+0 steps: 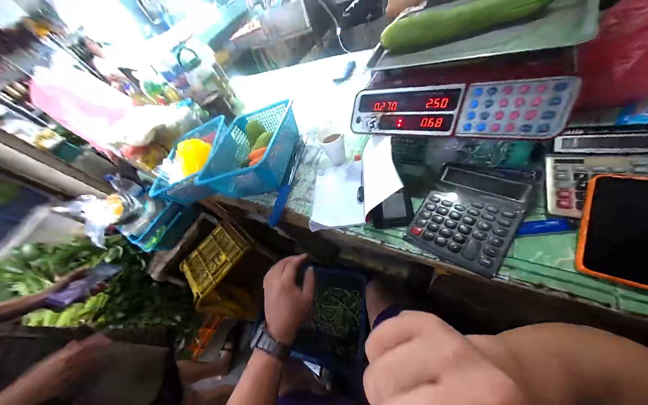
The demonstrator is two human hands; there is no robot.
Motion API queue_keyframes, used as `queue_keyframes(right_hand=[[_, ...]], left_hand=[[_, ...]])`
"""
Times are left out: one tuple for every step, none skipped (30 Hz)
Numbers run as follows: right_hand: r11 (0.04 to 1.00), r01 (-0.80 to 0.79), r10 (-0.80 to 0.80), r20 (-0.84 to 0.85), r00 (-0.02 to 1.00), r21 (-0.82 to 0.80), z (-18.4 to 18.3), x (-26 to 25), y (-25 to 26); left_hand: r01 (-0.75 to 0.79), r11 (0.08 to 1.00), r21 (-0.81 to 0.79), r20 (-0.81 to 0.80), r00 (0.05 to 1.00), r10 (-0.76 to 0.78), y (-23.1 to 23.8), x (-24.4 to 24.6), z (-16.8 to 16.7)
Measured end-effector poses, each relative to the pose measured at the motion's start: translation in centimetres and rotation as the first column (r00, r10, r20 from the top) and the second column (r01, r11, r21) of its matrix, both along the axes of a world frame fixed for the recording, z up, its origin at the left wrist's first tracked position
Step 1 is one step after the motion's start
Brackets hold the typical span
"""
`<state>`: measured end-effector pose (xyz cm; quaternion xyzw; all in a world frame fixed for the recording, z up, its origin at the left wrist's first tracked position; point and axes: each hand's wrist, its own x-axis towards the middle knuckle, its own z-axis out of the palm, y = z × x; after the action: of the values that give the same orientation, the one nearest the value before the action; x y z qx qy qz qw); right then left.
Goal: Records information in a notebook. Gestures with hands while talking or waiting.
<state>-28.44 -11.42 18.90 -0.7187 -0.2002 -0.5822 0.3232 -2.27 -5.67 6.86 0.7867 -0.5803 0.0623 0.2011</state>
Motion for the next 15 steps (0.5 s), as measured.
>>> queue_keyframes(right_hand=[[1.000, 0.015, -0.015, 0.031, 0.999, -0.003, -0.2, -0.7, -0.8], [1.000, 0.026, -0.027, 0.053, 0.998, 0.010, -0.4, -1.4, -1.3], [0.999, 0.024, -0.026, 0.071, 0.997, 0.031, -0.7, -1.9, -1.6], [0.999, 0.018, -0.021, 0.077, 0.997, 0.043, -1.0, -2.1, -1.7], [0.999, 0.010, -0.013, 0.067, 0.998, 0.047, -1.6, -2.2, -1.7], [0.999, 0.008, -0.010, 0.039, 0.999, 0.045, -2.3, -2.1, -1.5], [0.999, 0.014, -0.013, -0.014, 1.000, 0.032, -3.0, -2.0, -1.4], [1.000, 0.020, -0.019, -0.100, 0.995, 0.007, -3.9, -2.0, -1.4], [1.000, 0.019, -0.024, -0.218, 0.976, -0.025, -4.8, -2.1, -1.5], [0.998, 0.010, -0.034, -0.363, 0.931, -0.069, -5.6, -2.3, -1.6], [0.993, -0.005, -0.056, -0.520, 0.852, -0.117, -6.2, -2.5, -1.9], [0.988, -0.017, -0.090, -0.661, 0.745, -0.153, -6.5, -2.6, -2.4], [0.985, -0.021, -0.119, -0.773, 0.623, -0.169, -6.6, -2.8, -2.9], [0.984, -0.007, -0.150, -0.841, 0.519, -0.180, -6.7, -2.8, -3.6], [0.981, 0.016, -0.181, -0.881, 0.438, -0.194, -6.6, -2.8, -4.4]], left_hand=[[0.067, 0.998, -0.015, 0.045, 0.997, -0.066, -2.9, -1.2, 2.7], [0.111, 0.994, 0.021, 0.064, 0.992, -0.112, -5.5, -2.5, 4.7], [0.133, 0.988, 0.080, 0.060, 0.989, -0.138, -8.0, -3.6, 5.8], [0.133, 0.980, 0.150, 0.032, 0.990, -0.140, -10.3, -4.4, 6.3], [0.117, 0.970, 0.214, -0.005, 0.993, -0.118, -12.4, -4.8, 6.3], [0.093, 0.961, 0.261, -0.036, 0.996, -0.087, -14.4, -4.9, 6.1], [0.066, 0.954, 0.293, -0.061, 0.997, -0.051, -16.2, -4.7, 5.8], [0.042, 0.950, 0.308, -0.092, 0.996, -0.014, -18.0, -4.4, 5.4], [0.021, 0.947, 0.322, -0.125, 0.992, 0.021, -19.4, -4.2, 4.9], [0.002, 0.941, 0.339, -0.151, 0.987, 0.053, -20.5, -4.1, 4.3], [-0.015, 0.933, 0.361, -0.163, 0.983, 0.079, -21.4, -4.0, 3.9], [-0.031, 0.921, 0.389, -0.163, 0.981, 0.102, -22.3, -4.0, 3.6], [-0.050, 0.906, 0.421, -0.156, 0.980, 0.127, -23.0, -4.0, 3.4], [-0.067, 0.899, 0.432, -0.151, 0.978, 0.145, -23.6, -3.9, 3.2], [-0.085, 0.898, 0.431, -0.150, 0.975, 0.164, -23.9, -3.7, 2.9]])
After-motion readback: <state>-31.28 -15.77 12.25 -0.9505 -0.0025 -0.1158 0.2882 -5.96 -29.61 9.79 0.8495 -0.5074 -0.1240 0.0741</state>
